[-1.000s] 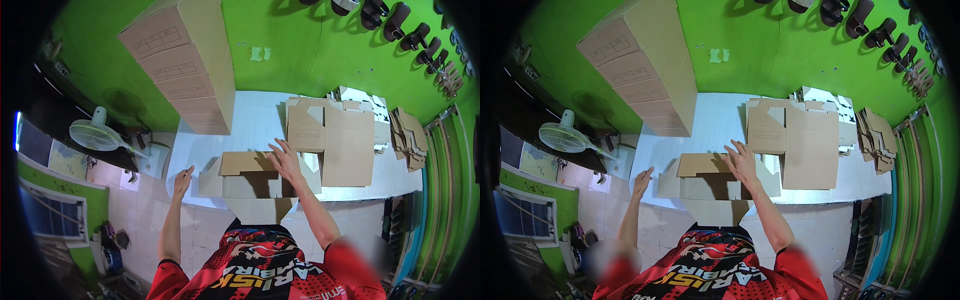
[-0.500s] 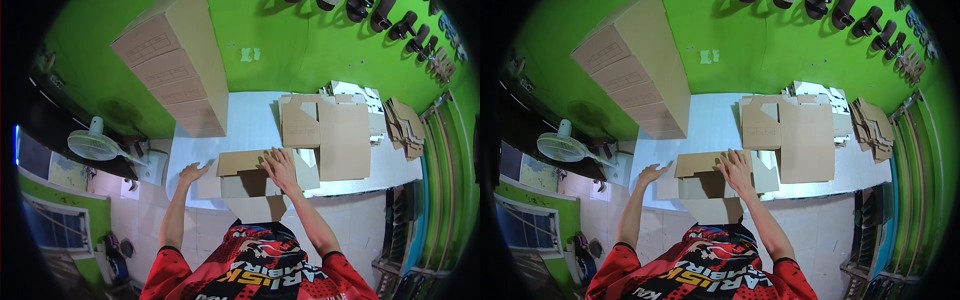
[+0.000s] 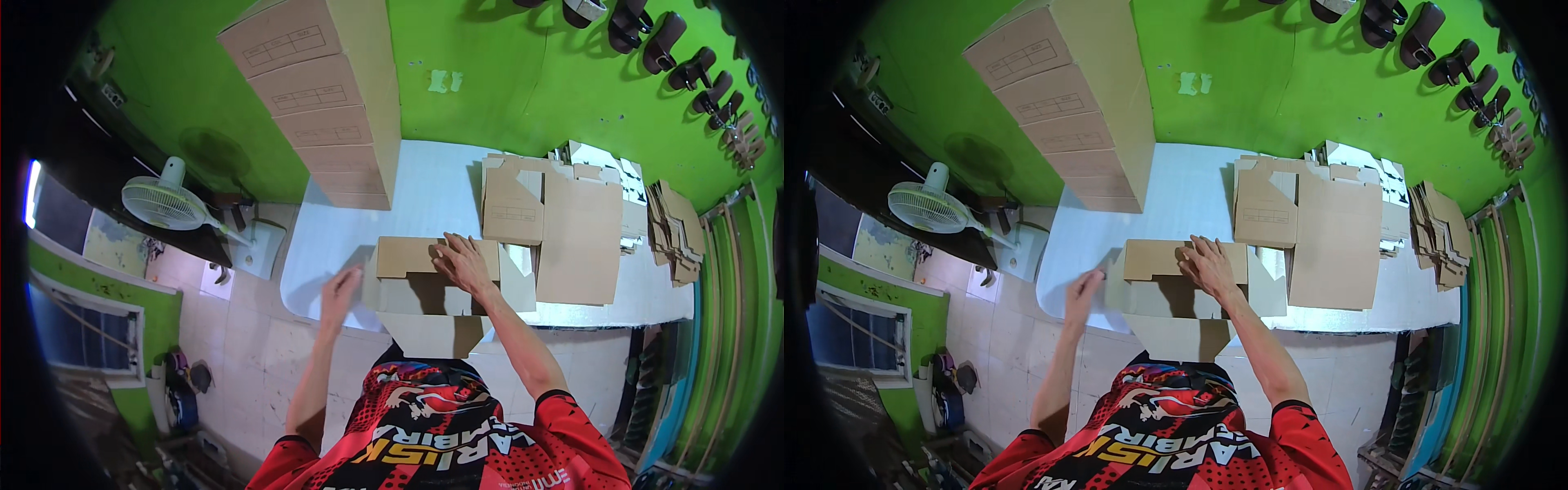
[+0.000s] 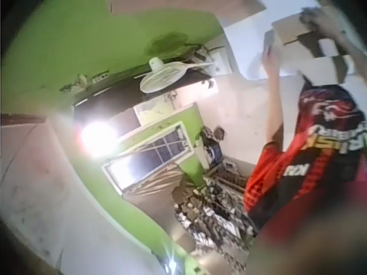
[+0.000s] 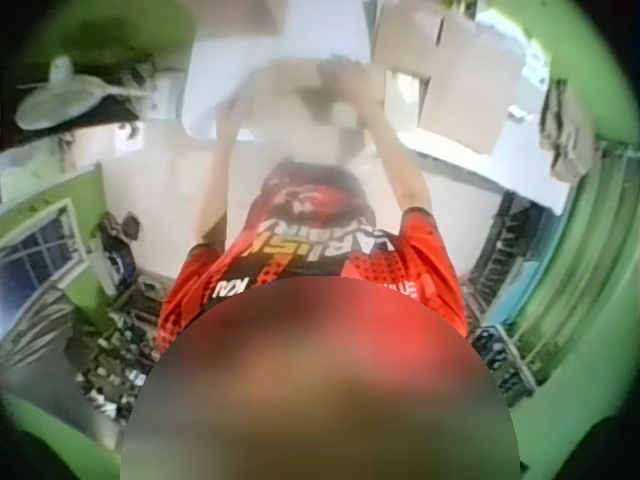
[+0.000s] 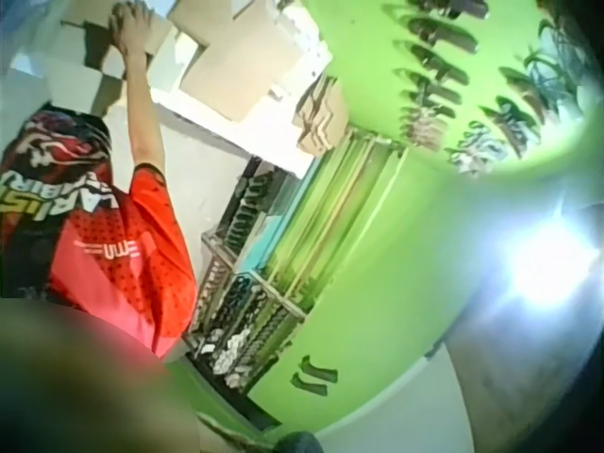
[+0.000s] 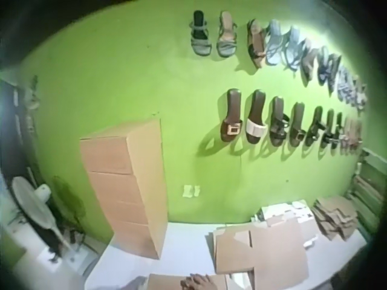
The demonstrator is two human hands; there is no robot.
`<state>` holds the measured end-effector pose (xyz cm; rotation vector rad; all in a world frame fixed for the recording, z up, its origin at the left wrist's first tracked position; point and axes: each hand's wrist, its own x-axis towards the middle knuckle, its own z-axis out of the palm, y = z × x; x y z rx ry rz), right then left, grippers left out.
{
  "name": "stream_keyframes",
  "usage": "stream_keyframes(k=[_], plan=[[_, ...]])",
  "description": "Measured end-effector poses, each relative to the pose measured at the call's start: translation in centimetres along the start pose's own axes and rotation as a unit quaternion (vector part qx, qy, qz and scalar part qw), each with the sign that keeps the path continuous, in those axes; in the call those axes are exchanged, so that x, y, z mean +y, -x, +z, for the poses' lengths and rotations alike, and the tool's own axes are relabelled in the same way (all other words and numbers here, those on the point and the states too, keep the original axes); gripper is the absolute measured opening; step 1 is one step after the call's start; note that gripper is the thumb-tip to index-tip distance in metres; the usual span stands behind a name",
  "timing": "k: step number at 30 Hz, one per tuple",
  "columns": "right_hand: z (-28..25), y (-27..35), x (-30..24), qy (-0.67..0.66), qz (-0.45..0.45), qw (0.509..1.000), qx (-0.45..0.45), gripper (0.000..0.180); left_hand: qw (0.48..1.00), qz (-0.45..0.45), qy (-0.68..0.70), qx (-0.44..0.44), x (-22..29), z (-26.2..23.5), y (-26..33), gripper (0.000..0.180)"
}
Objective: Folding flat cardboard pieces into shoe boxes and stacking them.
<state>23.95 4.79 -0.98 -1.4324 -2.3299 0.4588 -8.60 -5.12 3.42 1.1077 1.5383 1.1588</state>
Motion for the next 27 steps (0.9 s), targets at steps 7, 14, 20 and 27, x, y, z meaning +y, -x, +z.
stream_keyframes(k=[7,14,20,27], plan=[[-0.3,0.4,-1.5,0.044,-0.069,0.996,-0.036,0.060,0.895,0.231,-0.349,-0.154,-1.6,7.3,2.2,0.066],[1.0,0.6,-1.4,0.068,-0.087,0.993,-0.032,0.053,0.875,0.256,-0.378,-0.163,-3.8,7.7,2.1,0.070],[1.0,0.8,-1.3,0.080,-0.101,0.992,-0.006,0.047,0.858,0.248,-0.417,-0.168,-3.1,7.9,2.2,0.078],[0.9,0.9,-2.0,0.082,-0.088,0.992,-0.024,0.046,0.854,0.243,-0.425,-0.173,-3.6,7.9,2.1,0.073]])
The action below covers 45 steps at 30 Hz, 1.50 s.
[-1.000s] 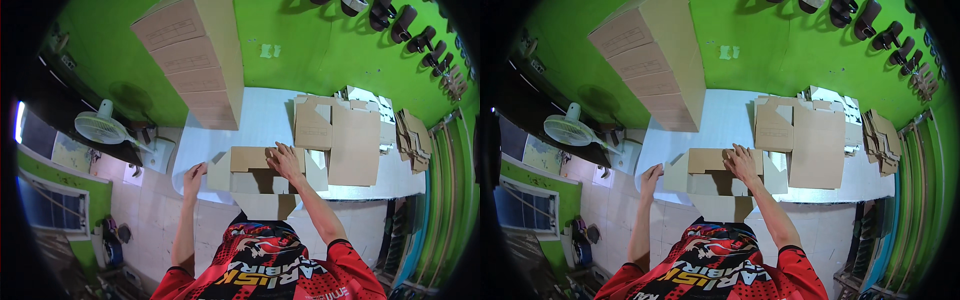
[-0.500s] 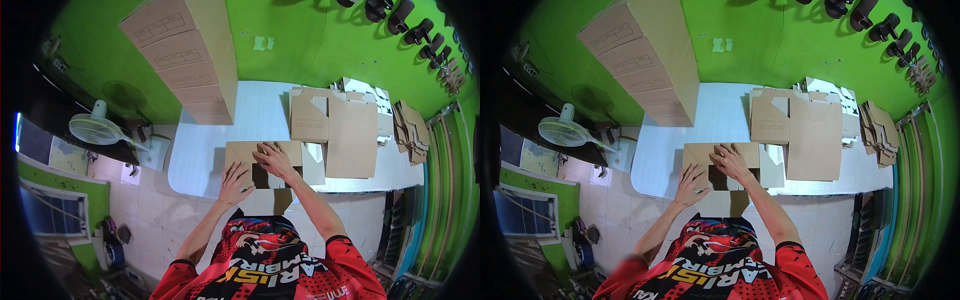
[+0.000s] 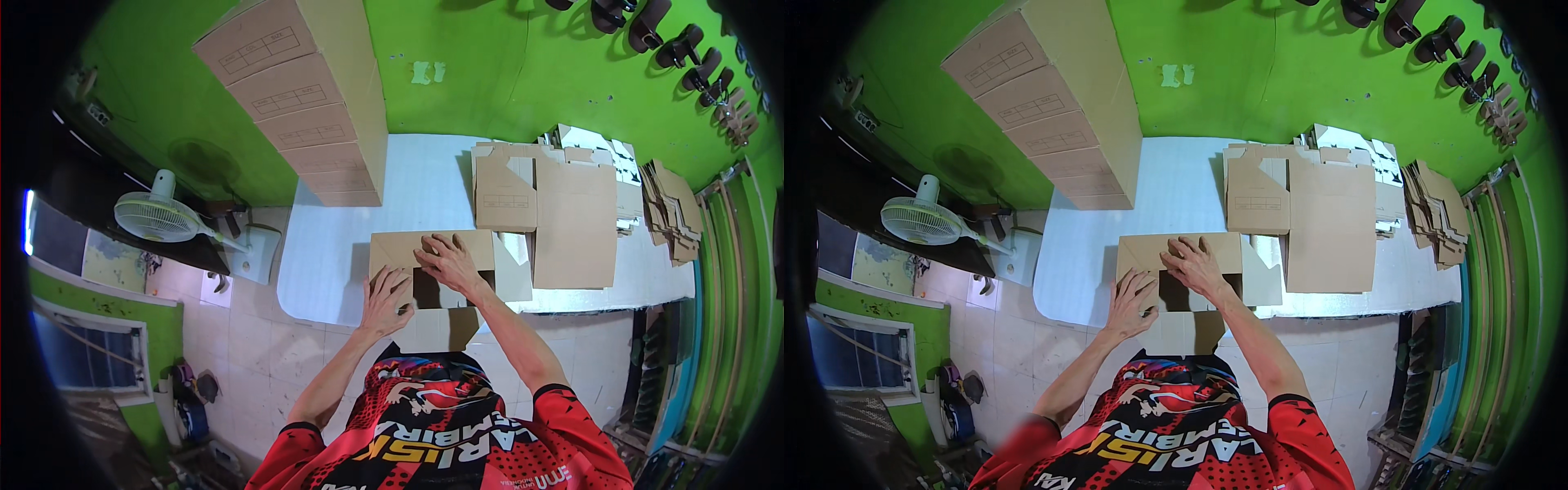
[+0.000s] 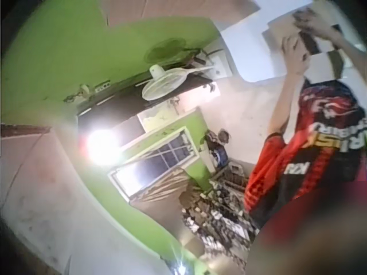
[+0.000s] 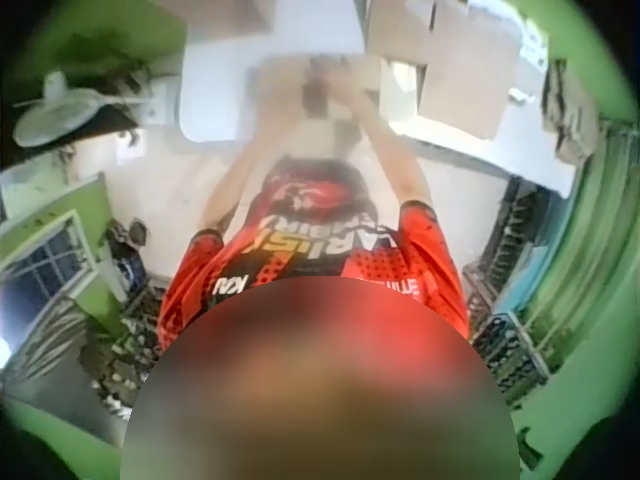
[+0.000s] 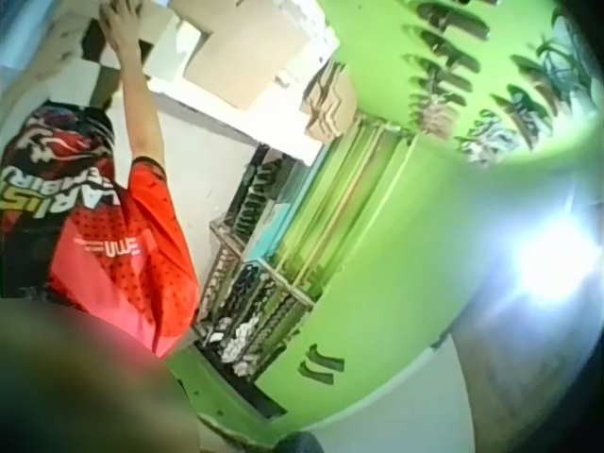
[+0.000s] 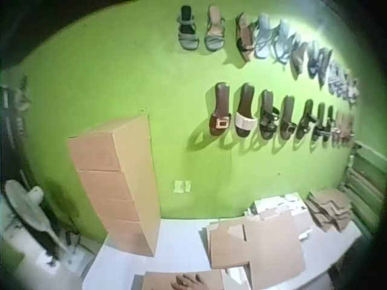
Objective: Folding flat cardboard pieces into shoe boxes and stacking them.
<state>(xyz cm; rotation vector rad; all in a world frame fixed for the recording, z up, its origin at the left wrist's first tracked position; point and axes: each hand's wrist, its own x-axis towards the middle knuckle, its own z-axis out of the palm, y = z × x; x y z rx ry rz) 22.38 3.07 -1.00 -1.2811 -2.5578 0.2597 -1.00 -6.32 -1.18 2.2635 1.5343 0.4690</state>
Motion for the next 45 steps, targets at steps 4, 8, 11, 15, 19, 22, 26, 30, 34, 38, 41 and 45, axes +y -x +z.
stream_keyframes(k=[4,8,11,15,19,22,26,30,34,38,41,45], plan=[[0.3,0.1,0.3,0.005,-0.002,1.000,0.010,0.046,1.000,0.011,0.011,0.002,-0.2,0.0,-0.2,0.069],[0.8,0.3,0.0,0.012,-0.001,0.999,0.037,0.044,1.000,0.014,-0.010,-0.006,-0.1,0.3,0.0,0.067],[1.1,0.4,0.0,0.020,-0.006,0.998,0.055,0.044,1.000,0.018,-0.018,-0.002,0.0,0.3,-0.1,0.067],[1.0,0.6,0.1,0.028,0.003,0.999,0.040,0.046,0.999,0.041,-0.022,0.004,-0.1,0.3,0.2,0.067],[1.2,0.6,0.1,0.027,0.003,0.999,0.041,0.046,0.998,0.054,-0.025,0.011,-0.2,0.3,0.2,0.063],[1.3,0.6,0.1,0.028,0.006,0.999,0.036,0.046,0.998,0.056,-0.028,0.013,-0.4,0.4,0.2,0.062],[1.6,0.4,0.0,0.032,0.007,0.999,0.036,0.046,0.998,0.059,-0.034,0.011,-0.6,0.5,0.2,0.062],[1.5,0.7,0.1,0.033,0.017,0.999,0.036,0.046,0.998,0.058,-0.032,0.009,-0.2,0.4,0.1,0.062],[0.1,1.7,-0.8,-0.002,0.042,0.997,0.061,0.047,0.995,0.051,0.019,0.084,-0.4,0.6,-0.9,0.061],[-2.8,5.4,-5.0,-0.137,0.189,0.950,0.207,0.043,0.991,-0.008,0.031,0.127,-2.5,-0.8,-4.8,0.056],[-3.0,10.7,-7.9,-0.157,0.364,0.882,0.256,0.039,0.998,-0.028,0.015,0.054,-4.3,-1.9,-9.1,0.058],[-1.8,17.2,-9.6,-0.420,0.549,0.720,0.055,0.057,0.987,-0.087,0.007,-0.137,-5.1,-2.8,-13.3,0.068]])
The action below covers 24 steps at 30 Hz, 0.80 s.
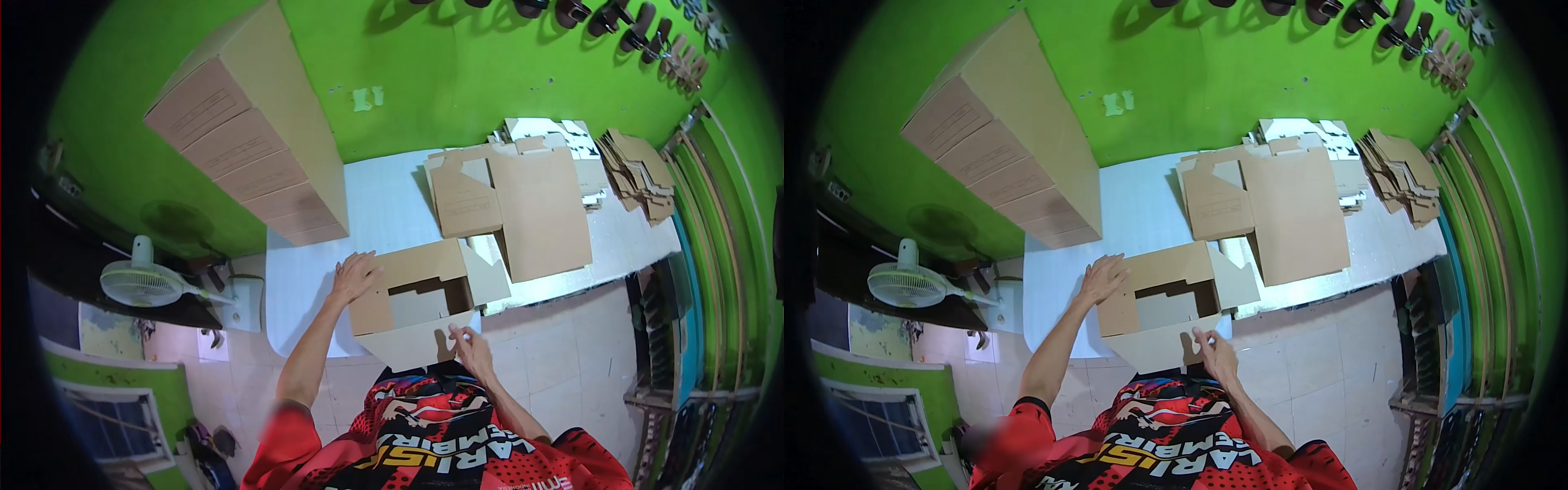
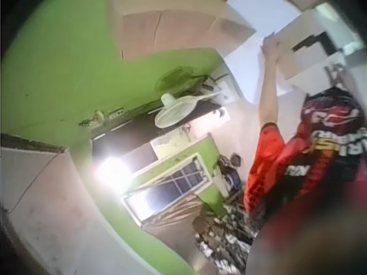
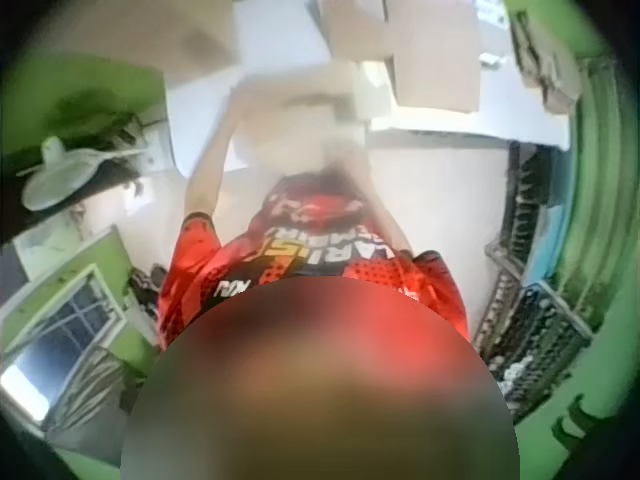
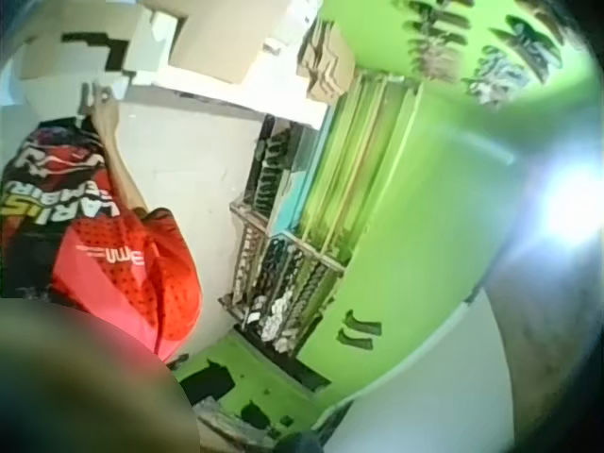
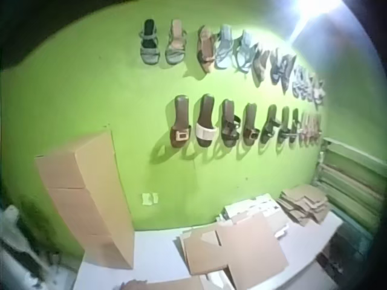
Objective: Folding flat cardboard pieces into shoe boxes and stacking them.
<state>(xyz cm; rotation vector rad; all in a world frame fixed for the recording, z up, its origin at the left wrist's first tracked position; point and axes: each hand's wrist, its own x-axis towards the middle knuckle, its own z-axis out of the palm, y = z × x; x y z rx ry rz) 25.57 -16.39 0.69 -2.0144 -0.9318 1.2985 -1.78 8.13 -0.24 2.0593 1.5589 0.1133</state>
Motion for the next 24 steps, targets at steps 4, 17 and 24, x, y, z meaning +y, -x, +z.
stream_keyframes(k=[4,17,24], plan=[[2.6,0.3,0.2,-0.230,0.107,0.949,-0.188,0.097,0.999,-0.009,0.013,-0.042,-0.5,-0.7,-0.1,0.071],[4.5,-6.7,-6.5,0.139,-0.128,0.980,-0.069,0.114,0.973,-0.198,0.098,-0.064,-1.6,2.7,17.7,0.079],[6.0,-10.3,-12.4,0.374,-0.252,0.876,-0.169,0.084,0.858,-0.160,0.462,-0.155,3.5,10.3,20.5,0.071]])
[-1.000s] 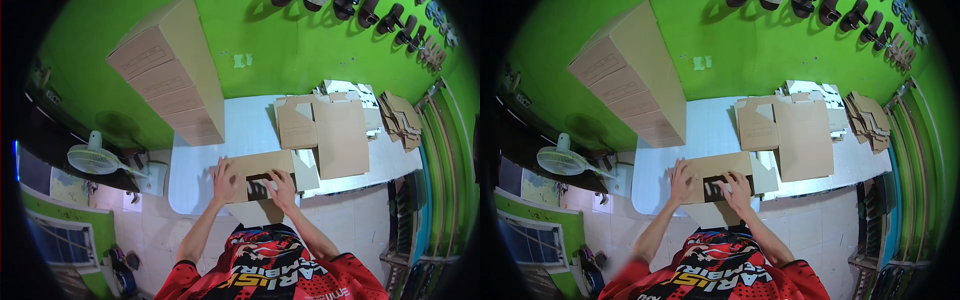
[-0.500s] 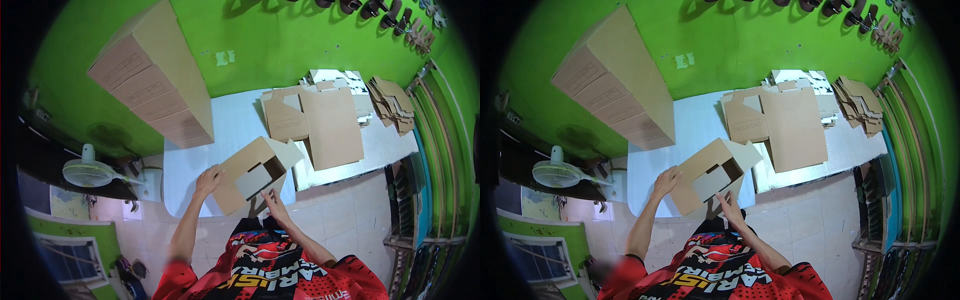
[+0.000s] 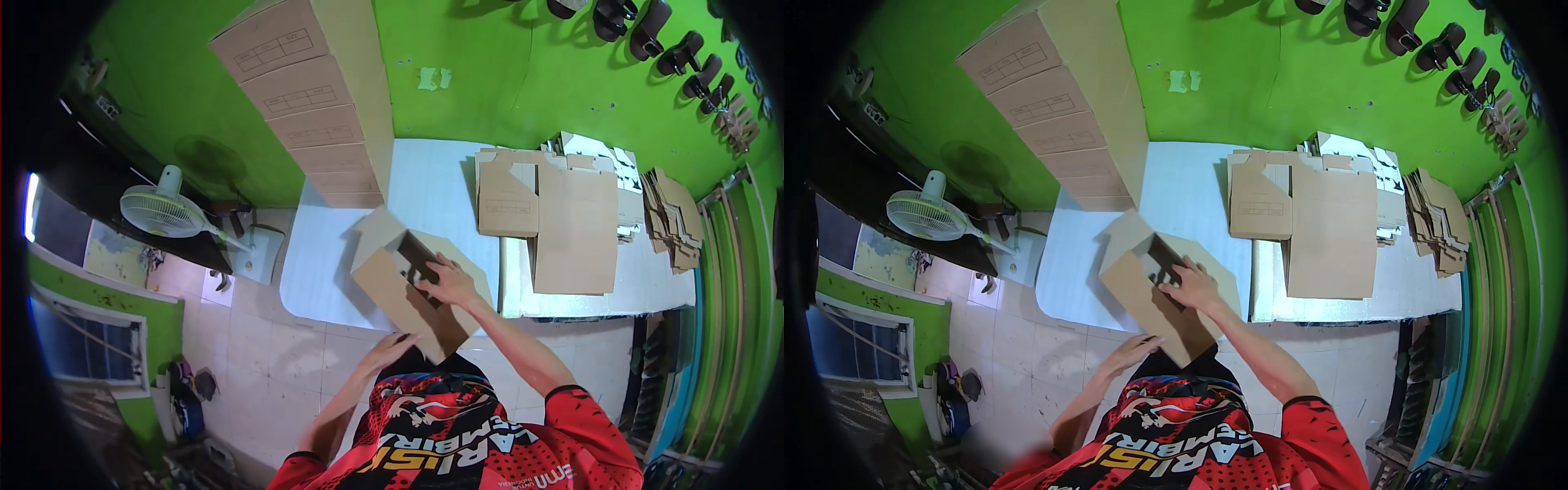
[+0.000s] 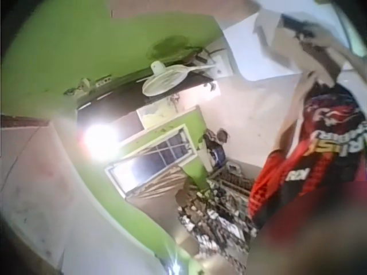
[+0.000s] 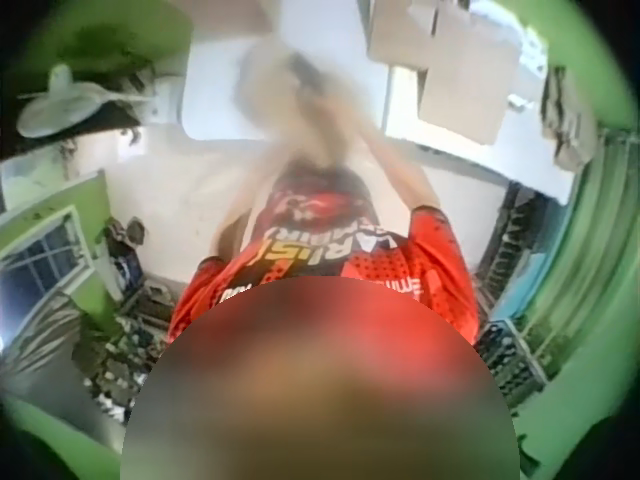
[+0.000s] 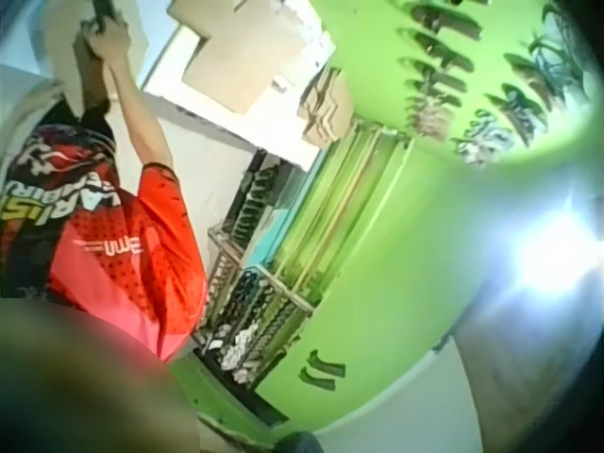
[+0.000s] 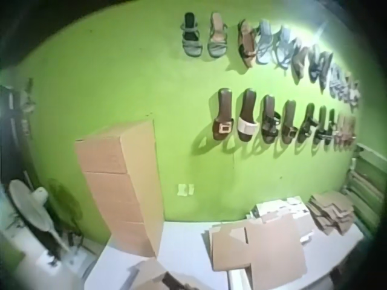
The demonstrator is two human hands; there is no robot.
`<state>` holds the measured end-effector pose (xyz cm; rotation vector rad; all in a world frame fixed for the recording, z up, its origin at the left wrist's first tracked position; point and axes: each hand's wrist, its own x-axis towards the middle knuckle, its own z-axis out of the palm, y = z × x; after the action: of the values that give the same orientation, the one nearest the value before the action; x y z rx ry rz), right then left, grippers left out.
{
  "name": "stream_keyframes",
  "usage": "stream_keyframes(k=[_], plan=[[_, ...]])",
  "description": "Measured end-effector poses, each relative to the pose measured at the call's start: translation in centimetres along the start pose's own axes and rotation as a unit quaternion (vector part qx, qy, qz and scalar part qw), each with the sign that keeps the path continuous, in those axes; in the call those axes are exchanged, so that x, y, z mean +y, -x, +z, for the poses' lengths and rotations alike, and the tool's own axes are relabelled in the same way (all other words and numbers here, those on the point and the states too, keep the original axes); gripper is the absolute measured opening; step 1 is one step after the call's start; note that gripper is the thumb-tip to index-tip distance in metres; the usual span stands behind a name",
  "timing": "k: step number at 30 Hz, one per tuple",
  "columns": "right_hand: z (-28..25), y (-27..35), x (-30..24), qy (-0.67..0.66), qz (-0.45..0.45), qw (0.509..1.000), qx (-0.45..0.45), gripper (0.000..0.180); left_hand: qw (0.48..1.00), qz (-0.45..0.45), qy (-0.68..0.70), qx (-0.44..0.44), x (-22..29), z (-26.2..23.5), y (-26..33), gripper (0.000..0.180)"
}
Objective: Folding flat cardboard pieces into shoe boxes and stacking them.
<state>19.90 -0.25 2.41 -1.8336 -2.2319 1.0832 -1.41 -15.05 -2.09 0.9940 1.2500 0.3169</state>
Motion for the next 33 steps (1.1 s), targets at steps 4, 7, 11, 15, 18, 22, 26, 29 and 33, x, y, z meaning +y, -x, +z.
stream_keyframes(k=[4,7,11,15,18,22,26,29,33], plan=[[-1.5,-4.9,3.5,0.027,-0.162,0.986,0.010,0.082,0.994,-0.023,0.003,-0.104,6.5,6.0,-2.5,0.084],[-2.2,-4.2,2.3,0.048,-0.190,0.980,0.038,0.076,0.995,0.066,-0.067,-0.024,5.7,8.8,-5.5,0.091],[-1.8,0.5,2.3,0.089,-0.273,0.931,0.224,0.060,0.986,0.148,-0.075,-0.015,5.7,6.5,-4.4,0.068],[1.8,3.7,3.6,0.160,-0.265,0.934,0.179,0.073,0.948,0.117,0.149,0.254,-1.2,2.6,-4.5,0.035],[3.6,3.5,2.5,0.153,-0.272,0.937,0.159,0.079,0.865,0.091,0.247,0.427,-6.1,-2.5,-4.5,0.038],[5.1,2.8,3.4,0.166,-0.256,0.939,0.162,0.081,0.837,0.040,0.327,0.436,0.1,-5.0,-4.3,0.050],[5.1,2.7,3.6,0.170,-0.251,0.941,0.152,0.081,0.882,0.203,0.198,0.377,3.1,-5.2,-4.4,0.064],[5.0,2.4,3.8,0.155,-0.232,0.948,0.155,0.081,0.877,0.303,-0.033,0.372,4.7,-3.7,-4.4,0.068],[4.9,2.6,3.6,0.130,-0.244,0.948,0.160,0.073,0.857,0.319,-0.280,0.293,4.6,-2.3,-4.9,0.068]])
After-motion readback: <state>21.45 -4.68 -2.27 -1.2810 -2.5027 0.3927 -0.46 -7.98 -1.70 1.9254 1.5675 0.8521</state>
